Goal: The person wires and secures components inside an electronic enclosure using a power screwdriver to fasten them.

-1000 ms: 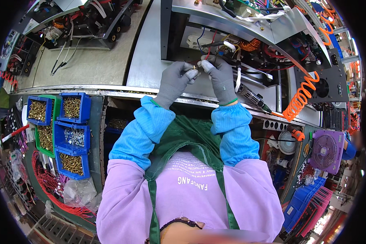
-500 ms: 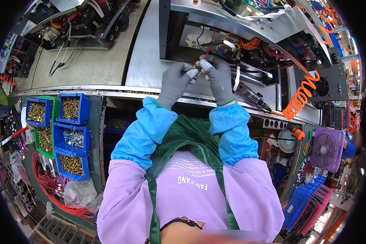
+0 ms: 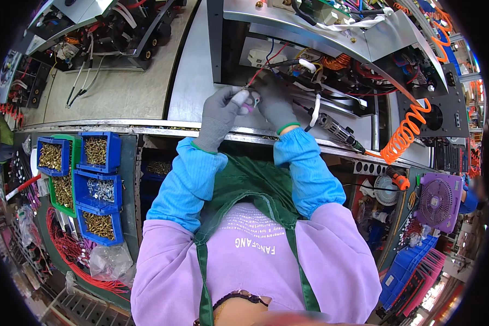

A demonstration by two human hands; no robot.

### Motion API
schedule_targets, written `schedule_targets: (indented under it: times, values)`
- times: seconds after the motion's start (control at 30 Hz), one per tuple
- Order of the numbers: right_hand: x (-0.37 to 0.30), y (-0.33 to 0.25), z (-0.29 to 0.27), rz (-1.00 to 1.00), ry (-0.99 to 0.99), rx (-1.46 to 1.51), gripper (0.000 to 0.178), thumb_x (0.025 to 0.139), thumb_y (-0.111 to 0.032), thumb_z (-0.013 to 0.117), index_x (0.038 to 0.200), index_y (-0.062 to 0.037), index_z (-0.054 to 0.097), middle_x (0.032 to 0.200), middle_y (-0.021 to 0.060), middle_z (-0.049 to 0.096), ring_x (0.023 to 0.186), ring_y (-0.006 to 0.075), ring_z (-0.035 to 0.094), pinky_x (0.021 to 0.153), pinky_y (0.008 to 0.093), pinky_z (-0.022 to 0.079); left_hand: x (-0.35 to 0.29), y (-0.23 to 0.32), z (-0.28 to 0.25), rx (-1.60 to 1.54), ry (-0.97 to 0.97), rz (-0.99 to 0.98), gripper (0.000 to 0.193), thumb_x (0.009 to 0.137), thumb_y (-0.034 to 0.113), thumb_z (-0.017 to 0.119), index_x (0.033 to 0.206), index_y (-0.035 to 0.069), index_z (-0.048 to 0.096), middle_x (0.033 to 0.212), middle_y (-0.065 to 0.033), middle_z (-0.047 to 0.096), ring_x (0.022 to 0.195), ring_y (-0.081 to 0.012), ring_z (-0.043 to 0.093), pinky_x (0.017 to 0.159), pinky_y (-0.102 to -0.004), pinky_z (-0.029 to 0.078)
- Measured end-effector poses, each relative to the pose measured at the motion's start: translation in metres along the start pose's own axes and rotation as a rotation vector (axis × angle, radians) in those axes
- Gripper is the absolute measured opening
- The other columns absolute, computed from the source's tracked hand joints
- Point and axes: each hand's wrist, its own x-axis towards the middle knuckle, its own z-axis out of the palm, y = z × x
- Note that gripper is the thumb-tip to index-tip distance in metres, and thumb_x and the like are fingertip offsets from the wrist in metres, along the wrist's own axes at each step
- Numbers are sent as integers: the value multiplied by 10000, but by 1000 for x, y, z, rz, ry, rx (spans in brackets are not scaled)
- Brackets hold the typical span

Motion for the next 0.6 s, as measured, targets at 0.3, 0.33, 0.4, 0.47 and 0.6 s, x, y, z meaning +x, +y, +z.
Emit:
schedule_targets:
  times: [0.3,0.33,0.4,0.47,0.6]
  values:
    - [2,12,21,-20,-111,39,216,791,-145,616,1000,-90,631,1153,110,567,1038,327,547,861,404,467,9,-2,-6,-48,59,5,265,921,200,575,1046,-32,600,882,-88,666,780,-128,636,693,-219,507]
    - [2,24,46,66,-90,186,208,799,-152,614,996,-85,633,1108,114,590,1009,327,564,846,395,472,10,-1,-6,-43,50,5,265,921,200,575,1046,-32,600,882,-88,666,780,-128,636,693,-219,507]
    - [0,27,53,145,-69,335,202,807,-159,612,991,-80,636,1063,118,614,981,326,580,831,386,477,8,5,-8,-7,31,7,266,919,202,577,1045,-32,601,876,-86,664,787,-128,637,688,-216,507]
    - [0,17,31,142,179,454,224,822,-176,610,1018,-71,636,984,124,644,910,312,608,787,355,484,8,5,-13,-2,32,0,268,919,205,578,1043,-32,601,873,-86,663,777,-127,636,686,-217,508]
    - [-14,7,-8,63,169,567,253,843,-181,598,1066,-68,638,958,121,659,845,251,633,743,321,485,7,-1,-7,-14,-9,0,272,917,217,583,1034,-28,601,857,-85,658,740,-129,632,681,-219,507]
